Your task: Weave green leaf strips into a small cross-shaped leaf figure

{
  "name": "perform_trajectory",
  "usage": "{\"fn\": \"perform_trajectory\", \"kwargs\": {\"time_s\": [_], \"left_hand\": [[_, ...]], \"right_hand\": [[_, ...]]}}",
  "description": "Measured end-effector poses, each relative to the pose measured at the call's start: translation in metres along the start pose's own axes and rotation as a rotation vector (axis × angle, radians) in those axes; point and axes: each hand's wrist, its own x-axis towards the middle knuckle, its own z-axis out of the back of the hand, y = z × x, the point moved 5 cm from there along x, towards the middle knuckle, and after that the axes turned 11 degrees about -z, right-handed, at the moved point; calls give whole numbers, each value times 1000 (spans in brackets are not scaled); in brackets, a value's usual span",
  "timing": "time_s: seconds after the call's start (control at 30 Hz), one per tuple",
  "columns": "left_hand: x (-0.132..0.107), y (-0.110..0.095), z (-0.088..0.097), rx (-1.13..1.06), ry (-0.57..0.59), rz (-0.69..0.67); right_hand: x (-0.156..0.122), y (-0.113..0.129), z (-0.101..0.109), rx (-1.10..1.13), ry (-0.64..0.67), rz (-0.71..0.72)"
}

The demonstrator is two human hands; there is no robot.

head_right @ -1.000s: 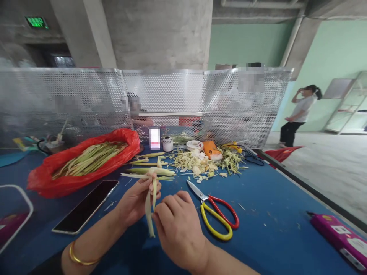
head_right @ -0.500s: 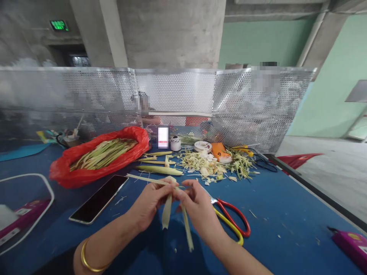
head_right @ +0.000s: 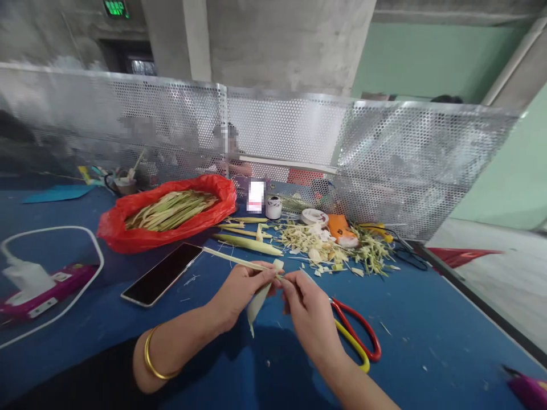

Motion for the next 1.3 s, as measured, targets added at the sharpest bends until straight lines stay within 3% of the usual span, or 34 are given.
{"fn": "perform_trajectory", "kwargs": {"time_s": [0.13,0.3,0.37,0.5,0.57,0.7,0.83,0.93,1.1,1.2,1.3], "left_hand": [[-3,-1,-7,23,100,-34],[-4,-4,-9,164,163,-143],[-1,-6,-5,175,129,-138],[4,-15,9,27,-57,-35],[4,-18,9,-51,-14,24],[1,-18,-1,8,213,48],[0,-15,-3,110,162,-62],[-3,-7,-4,112,130,10],[-8,3,-11,-12,226,101],[-9,8,-8,-66,133,152],[-8,6,-2,-117,-5,151]], "right_hand": [[5,-1,1,231,43,-64],[7,3,12,316,-37,-104],[7,6,21,293,-88,-88],[8,14,33,173,-87,-26],[8,19,35,60,-61,38],[6,22,31,-87,-27,115],[6,20,28,-34,15,109],[6,22,29,-38,16,151],[3,27,24,-165,11,273],[2,28,23,-232,-12,336],[3,26,27,-297,-78,309]]}}
